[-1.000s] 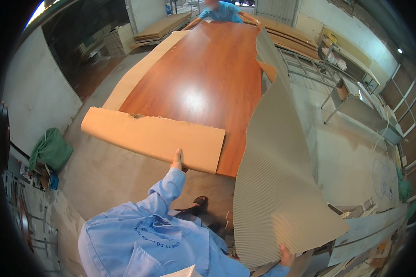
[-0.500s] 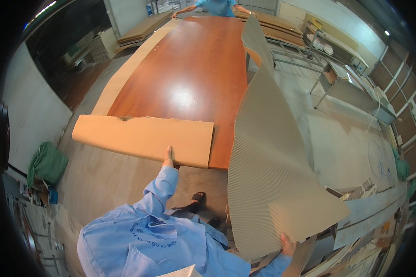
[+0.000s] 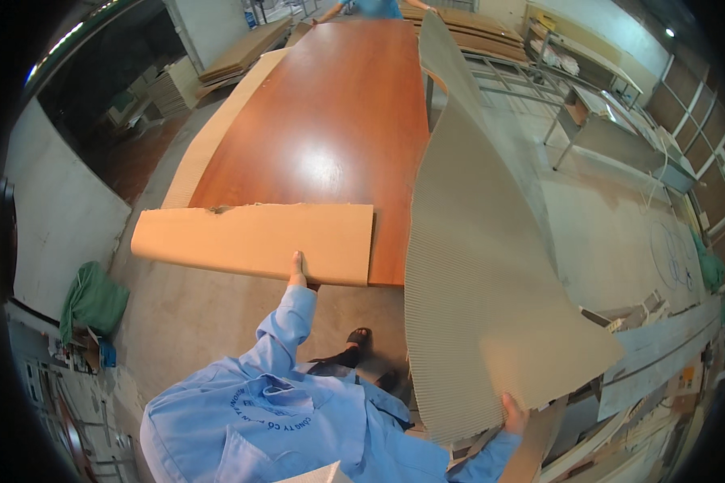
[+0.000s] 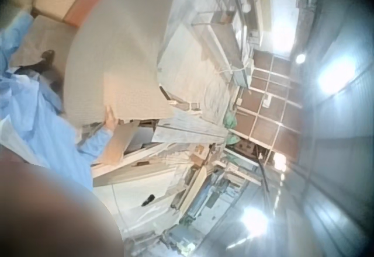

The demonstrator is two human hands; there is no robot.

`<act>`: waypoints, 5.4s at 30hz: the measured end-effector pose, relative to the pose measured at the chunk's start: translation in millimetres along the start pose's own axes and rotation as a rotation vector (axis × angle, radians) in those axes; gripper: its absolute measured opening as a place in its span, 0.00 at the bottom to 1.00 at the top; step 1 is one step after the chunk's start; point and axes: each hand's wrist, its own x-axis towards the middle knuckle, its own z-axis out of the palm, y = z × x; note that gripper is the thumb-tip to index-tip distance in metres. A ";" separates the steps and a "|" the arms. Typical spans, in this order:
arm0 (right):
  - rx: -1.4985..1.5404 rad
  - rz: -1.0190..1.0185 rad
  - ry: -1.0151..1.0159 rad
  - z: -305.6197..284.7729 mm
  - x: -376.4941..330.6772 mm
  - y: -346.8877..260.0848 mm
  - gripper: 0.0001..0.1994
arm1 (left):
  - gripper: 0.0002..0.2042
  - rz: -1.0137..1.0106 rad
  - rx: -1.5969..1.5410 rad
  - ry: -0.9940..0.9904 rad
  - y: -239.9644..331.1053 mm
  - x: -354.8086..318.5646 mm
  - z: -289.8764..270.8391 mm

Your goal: The person wraps a large wooden panel with corrugated cardboard, trims the excess with a utility knife, and secures the package with tape. A coworker assists by applying tape to the opposite side.

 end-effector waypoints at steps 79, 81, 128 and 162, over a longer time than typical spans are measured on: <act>0.027 -0.091 0.091 5.3 0.6 -1.4 0.26 | 0.33 -0.134 -0.138 -0.277 -7.4 -18.5 -2.3; -0.036 -0.066 0.124 3.5 1.6 -3.6 0.26 | 0.33 -0.155 -0.148 -0.246 -6.7 -19.5 -1.6; 0.302 0.275 0.285 16.4 9.9 94.6 0.27 | 0.28 -0.106 -0.099 -0.207 -4.2 -0.7 -8.5; 0.365 -0.014 0.628 -61.4 139.1 151.8 0.13 | 0.30 -0.085 -0.100 -0.244 -4.0 -26.2 -0.7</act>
